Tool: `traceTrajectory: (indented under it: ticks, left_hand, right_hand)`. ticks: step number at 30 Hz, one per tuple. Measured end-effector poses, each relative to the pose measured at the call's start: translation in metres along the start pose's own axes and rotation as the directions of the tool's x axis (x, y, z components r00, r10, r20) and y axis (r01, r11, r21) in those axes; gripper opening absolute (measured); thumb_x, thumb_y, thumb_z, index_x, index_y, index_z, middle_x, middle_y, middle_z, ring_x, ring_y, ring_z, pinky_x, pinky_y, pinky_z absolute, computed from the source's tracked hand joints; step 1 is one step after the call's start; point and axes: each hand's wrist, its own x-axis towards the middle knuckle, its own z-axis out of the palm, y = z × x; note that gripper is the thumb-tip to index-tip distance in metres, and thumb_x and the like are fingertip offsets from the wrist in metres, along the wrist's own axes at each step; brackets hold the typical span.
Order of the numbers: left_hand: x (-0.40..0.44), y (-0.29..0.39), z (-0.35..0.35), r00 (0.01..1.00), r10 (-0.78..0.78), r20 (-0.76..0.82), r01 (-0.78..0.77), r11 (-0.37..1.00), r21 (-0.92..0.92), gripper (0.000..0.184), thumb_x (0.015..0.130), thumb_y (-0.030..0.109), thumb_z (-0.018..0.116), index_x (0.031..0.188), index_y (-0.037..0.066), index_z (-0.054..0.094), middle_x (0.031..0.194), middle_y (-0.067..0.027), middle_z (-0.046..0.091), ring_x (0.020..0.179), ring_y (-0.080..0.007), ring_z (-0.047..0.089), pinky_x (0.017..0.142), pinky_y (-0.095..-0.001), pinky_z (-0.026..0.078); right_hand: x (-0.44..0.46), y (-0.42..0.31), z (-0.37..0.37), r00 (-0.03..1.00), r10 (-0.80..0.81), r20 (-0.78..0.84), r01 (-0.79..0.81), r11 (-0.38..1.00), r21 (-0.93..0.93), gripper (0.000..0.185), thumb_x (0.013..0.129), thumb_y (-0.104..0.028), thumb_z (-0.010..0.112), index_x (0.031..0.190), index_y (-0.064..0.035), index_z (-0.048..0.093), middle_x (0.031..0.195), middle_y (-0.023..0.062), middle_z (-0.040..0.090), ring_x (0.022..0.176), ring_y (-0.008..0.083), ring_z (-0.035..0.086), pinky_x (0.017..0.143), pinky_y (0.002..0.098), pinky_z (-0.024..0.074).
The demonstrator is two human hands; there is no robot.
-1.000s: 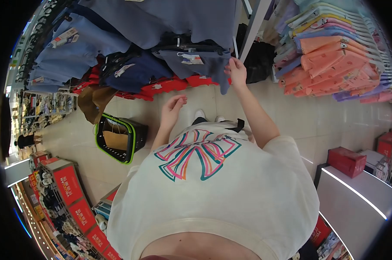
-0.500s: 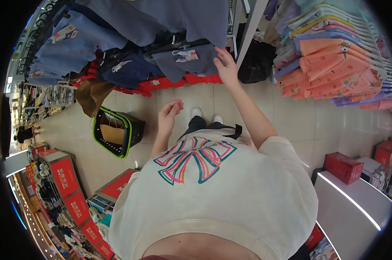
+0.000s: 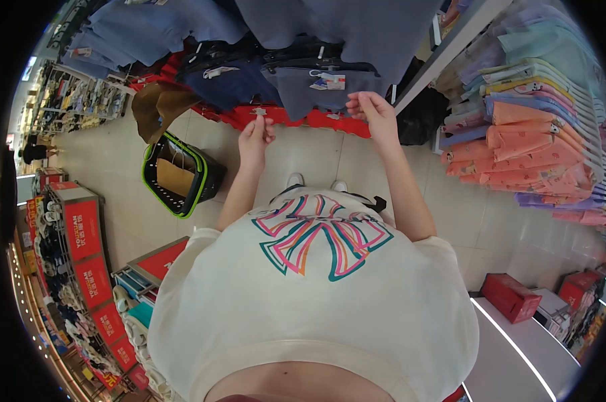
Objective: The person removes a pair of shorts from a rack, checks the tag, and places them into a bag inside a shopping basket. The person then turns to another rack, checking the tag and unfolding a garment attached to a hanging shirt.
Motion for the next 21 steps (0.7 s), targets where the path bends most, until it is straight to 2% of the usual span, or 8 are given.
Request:
traceTrajectory:
  ticks: [4,8,11,13,15,17,19,21]
  left_hand:
    - [0.029,0.016,-0.023,0.998,0.037,-0.043,-0.041,0.994,-0.103,0.018,0.085,0.016,0.053,0.096,0.002,0.057,0.079,-0.0033,0.059,0.061,-0.0065,0.051,0.056,-0.0188,0.043]
    - [0.052,0.036,-0.056,0.999,0.029,-0.031,-0.034,0.987,-0.156,0.019,0.085,0.018,0.052,0.094,0.002,0.057,0.076,-0.0032,0.059,0.060,-0.0070,0.051,0.056,-0.0195,0.043]
    - [0.082,0.057,-0.103,0.998,0.046,-0.049,-0.056,0.977,-0.208,0.019,0.086,0.020,0.051,0.091,0.003,0.057,0.074,-0.0042,0.059,0.061,-0.0084,0.054,0.056,-0.0201,0.044]
    - [0.108,0.079,-0.133,0.973,0.139,-0.186,-0.177,0.962,-0.209,0.019,0.086,0.021,0.052,0.091,0.003,0.056,0.074,-0.0047,0.060,0.063,-0.0093,0.055,0.057,-0.0203,0.045]
    - [0.143,0.104,-0.177,0.929,0.287,-0.232,-0.320,0.940,-0.117,0.017,0.085,0.019,0.053,0.091,0.004,0.056,0.075,-0.0051,0.060,0.064,-0.0102,0.057,0.058,-0.0204,0.046]
    - [0.192,0.128,-0.231,0.841,0.381,-0.384,-0.436,0.898,-0.066,0.020,0.083,0.018,0.055,0.097,0.003,0.055,0.084,-0.0073,0.060,0.071,-0.0111,0.057,0.062,-0.0223,0.046]
    - [0.219,0.169,-0.253,0.666,0.442,-0.600,-0.450,0.880,0.149,0.028,0.081,0.016,0.057,0.103,0.000,0.051,0.097,-0.0106,0.057,0.082,-0.0146,0.055,0.069,-0.0263,0.045]
    - [0.253,0.193,-0.282,0.649,0.456,-0.609,-0.434,0.879,0.195,0.039,0.079,0.017,0.059,0.110,-0.003,0.047,0.106,-0.0125,0.052,0.092,-0.0183,0.051,0.078,-0.0301,0.042]
  right_hand:
    - [0.009,-0.007,0.023,0.996,-0.088,0.014,0.089,0.990,-0.113,0.024,0.087,-0.019,0.049,0.105,-0.0031,0.054,0.096,0.0065,0.058,0.085,0.0104,0.054,0.067,0.0216,0.0432]
    - [0.033,0.006,0.047,0.962,-0.265,-0.069,0.231,0.922,-0.311,0.034,0.081,-0.007,0.054,0.115,-0.0036,0.048,0.109,0.0085,0.053,0.092,0.0126,0.052,0.075,0.0241,0.0439]
    - [0.050,0.014,0.071,0.917,-0.380,-0.122,0.311,0.871,-0.379,0.038,0.081,-0.007,0.054,0.118,-0.0053,0.046,0.114,0.0099,0.049,0.095,0.0136,0.052,0.076,0.0246,0.0446]
    - [0.053,0.012,0.089,0.910,-0.394,-0.132,0.303,0.847,-0.436,0.034,0.081,-0.007,0.054,0.115,-0.0051,0.050,0.117,0.0105,0.046,0.095,0.0147,0.052,0.077,0.0249,0.0449]
    - [0.057,0.014,0.099,0.879,-0.464,-0.109,0.307,0.725,-0.617,0.032,0.081,-0.008,0.054,0.112,-0.0050,0.052,0.117,0.0097,0.046,0.094,0.0142,0.052,0.078,0.0245,0.0434]
    - [0.059,0.018,0.108,0.857,-0.476,-0.196,0.277,0.748,-0.603,0.028,0.080,-0.008,0.055,0.107,-0.0041,0.055,0.116,0.0101,0.047,0.094,0.0157,0.053,0.075,0.0241,0.0457]
    - [0.057,0.019,0.114,0.846,-0.463,-0.263,0.239,0.772,-0.589,0.026,0.080,-0.007,0.055,0.106,-0.0023,0.055,0.116,0.0118,0.046,0.096,0.0175,0.052,0.074,0.0253,0.0487]
    - [0.057,0.024,0.117,0.832,-0.477,-0.283,0.245,0.773,-0.585,0.029,0.080,-0.009,0.056,0.108,-0.0034,0.054,0.119,0.0102,0.045,0.097,0.0154,0.053,0.074,0.0235,0.0461]
